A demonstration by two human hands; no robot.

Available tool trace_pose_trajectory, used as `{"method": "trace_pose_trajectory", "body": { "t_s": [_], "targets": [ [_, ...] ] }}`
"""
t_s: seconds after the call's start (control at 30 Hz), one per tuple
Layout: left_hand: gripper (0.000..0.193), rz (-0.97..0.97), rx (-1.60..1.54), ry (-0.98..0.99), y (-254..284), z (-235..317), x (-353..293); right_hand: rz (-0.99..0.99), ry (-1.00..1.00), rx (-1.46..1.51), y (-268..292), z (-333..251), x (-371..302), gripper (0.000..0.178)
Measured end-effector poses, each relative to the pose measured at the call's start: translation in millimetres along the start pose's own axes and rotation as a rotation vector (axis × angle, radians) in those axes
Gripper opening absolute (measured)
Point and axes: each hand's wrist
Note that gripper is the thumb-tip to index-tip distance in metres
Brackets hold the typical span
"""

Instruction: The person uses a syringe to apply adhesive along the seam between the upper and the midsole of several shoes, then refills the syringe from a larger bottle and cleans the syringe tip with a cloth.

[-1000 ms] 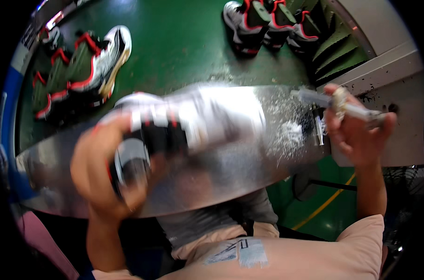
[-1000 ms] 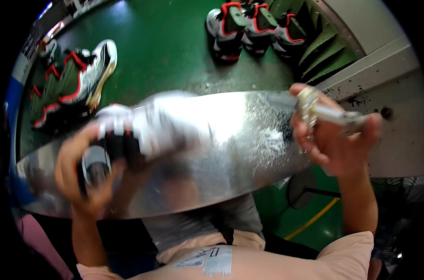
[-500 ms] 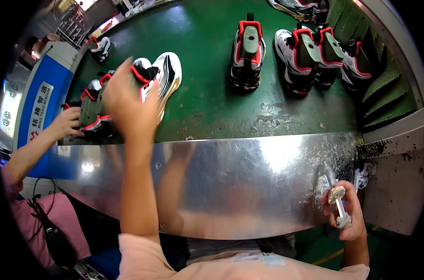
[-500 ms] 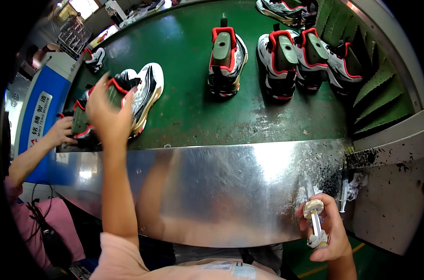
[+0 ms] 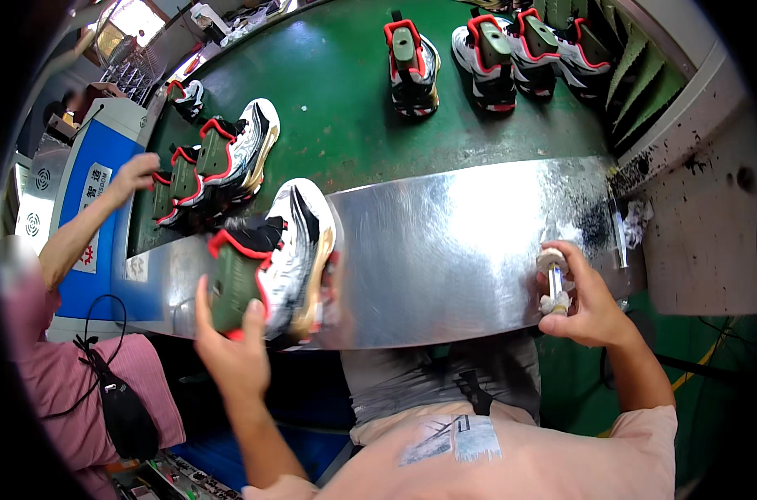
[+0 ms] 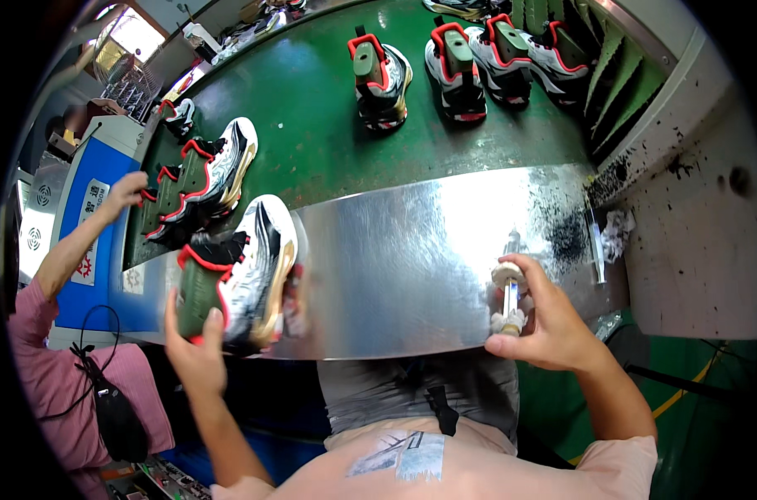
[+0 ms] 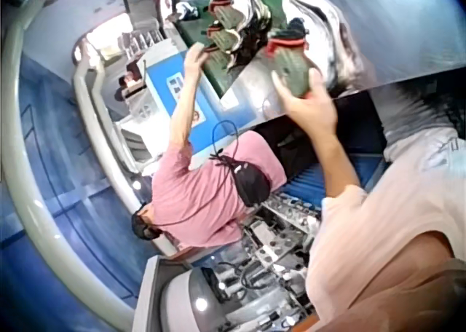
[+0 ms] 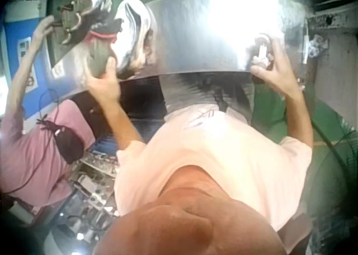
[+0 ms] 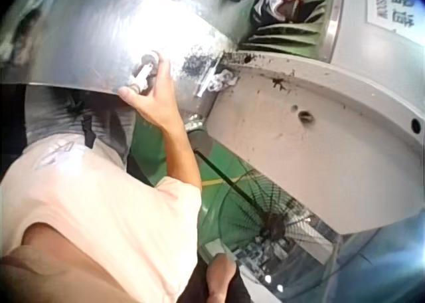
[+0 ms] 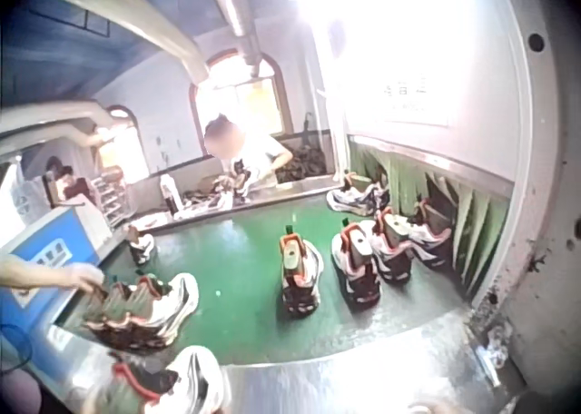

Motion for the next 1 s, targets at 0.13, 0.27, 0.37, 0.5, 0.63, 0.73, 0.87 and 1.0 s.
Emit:
{"method": "trace_pose_trajectory", "body": {
  "t_s": [0.13,0.27,0.37,0.5,0.63,0.73,0.87,1.0],
  "targets": [
    [0.101,-0.393,-0.033,-0.08,4,43,-18,0.104,0.012,-0.091,2,4,1,0.083],
    [0.101,-0.68,0.435,-0.857,-36,53,58,0.095,0.036,-0.04,24,17,-5,0.087],
    [0.07,-1.255,-0.051,-0.489,-105,35,71,0.147,0.124,-0.086,35,28,12,0.091],
    [0.045,-0.965,-0.255,-0.732,-125,32,-1,0.141,0.033,-0.169,64,57,7,0.089],
    [0.031,-0.632,-0.331,-0.826,-104,27,-44,0.178,0.022,-0.197,62,34,13,0.083],
    [0.029,-0.567,-0.385,-0.795,-89,14,-43,0.222,-0.015,-0.232,36,9,14,0.078],
    [0.017,-0.434,-0.425,-0.827,-70,11,-58,0.268,-0.163,-0.237,38,-13,4,0.081],
    [0.01,-0.422,-0.464,-0.757,-71,22,-74,-0.029,-0.137,0.315,-2,-99,16,0.098]
  ]
}}
Point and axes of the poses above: each hand's wrist, its own x-axis towards the middle knuckle, its own y-axis out of the back of the hand, z = x × y, and after that the axes turned 5 degrees about z, right-handed
